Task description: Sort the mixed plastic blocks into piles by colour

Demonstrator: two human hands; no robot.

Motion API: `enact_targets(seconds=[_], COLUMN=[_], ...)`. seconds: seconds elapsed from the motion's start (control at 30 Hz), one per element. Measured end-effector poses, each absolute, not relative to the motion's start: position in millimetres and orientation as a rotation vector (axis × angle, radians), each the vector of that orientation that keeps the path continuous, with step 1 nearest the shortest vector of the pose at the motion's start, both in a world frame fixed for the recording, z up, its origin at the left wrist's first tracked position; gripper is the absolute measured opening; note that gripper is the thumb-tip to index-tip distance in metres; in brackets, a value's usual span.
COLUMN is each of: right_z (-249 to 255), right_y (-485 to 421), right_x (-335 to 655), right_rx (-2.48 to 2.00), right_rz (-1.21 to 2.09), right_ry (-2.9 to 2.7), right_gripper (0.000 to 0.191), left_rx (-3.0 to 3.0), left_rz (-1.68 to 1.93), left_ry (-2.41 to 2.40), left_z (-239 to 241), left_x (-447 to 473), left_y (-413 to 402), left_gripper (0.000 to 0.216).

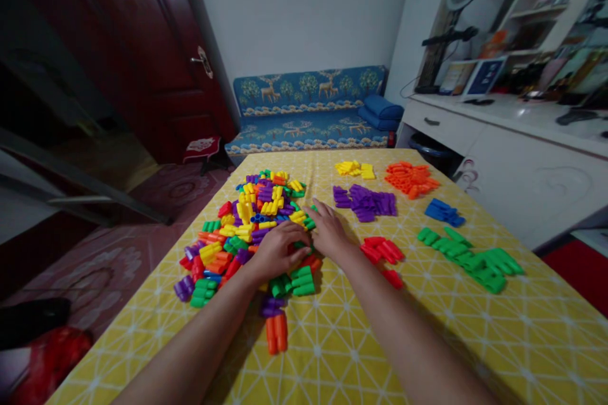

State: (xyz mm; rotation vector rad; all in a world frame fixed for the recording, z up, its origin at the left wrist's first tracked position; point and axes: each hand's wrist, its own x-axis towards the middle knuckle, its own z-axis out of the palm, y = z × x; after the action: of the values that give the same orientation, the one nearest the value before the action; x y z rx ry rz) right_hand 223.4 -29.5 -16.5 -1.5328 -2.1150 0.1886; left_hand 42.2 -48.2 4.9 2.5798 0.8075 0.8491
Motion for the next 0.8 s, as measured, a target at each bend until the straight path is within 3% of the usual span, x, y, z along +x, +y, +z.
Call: enact_targets(seconds=[0.17, 0.57, 0.8], right_z=[-22.1, -26.3, -23.1], right_y=[-28.6, -42.4, -50.0], right_x=[211.7, 212.1, 205.7], right_rx=[-1.674, -1.544, -1.537], right_rz=[0.257, 0.09, 0.242], right_ry=[-2.116, -1.764, -1.609], right_gripper=[0.068, 0.027, 0.034], left_rx=[2.592, 2.59, 2.601], left_rz=[0.855, 0.834, 0.832], left_ry=[0.817, 0.854, 0.85], left_z=[4.5, 5.8, 3.9], left_x=[42.1, 41.7, 41.7], left_y=[-48.9, -48.6, -47.7], left_gripper=[0.009, 0.009, 0.011])
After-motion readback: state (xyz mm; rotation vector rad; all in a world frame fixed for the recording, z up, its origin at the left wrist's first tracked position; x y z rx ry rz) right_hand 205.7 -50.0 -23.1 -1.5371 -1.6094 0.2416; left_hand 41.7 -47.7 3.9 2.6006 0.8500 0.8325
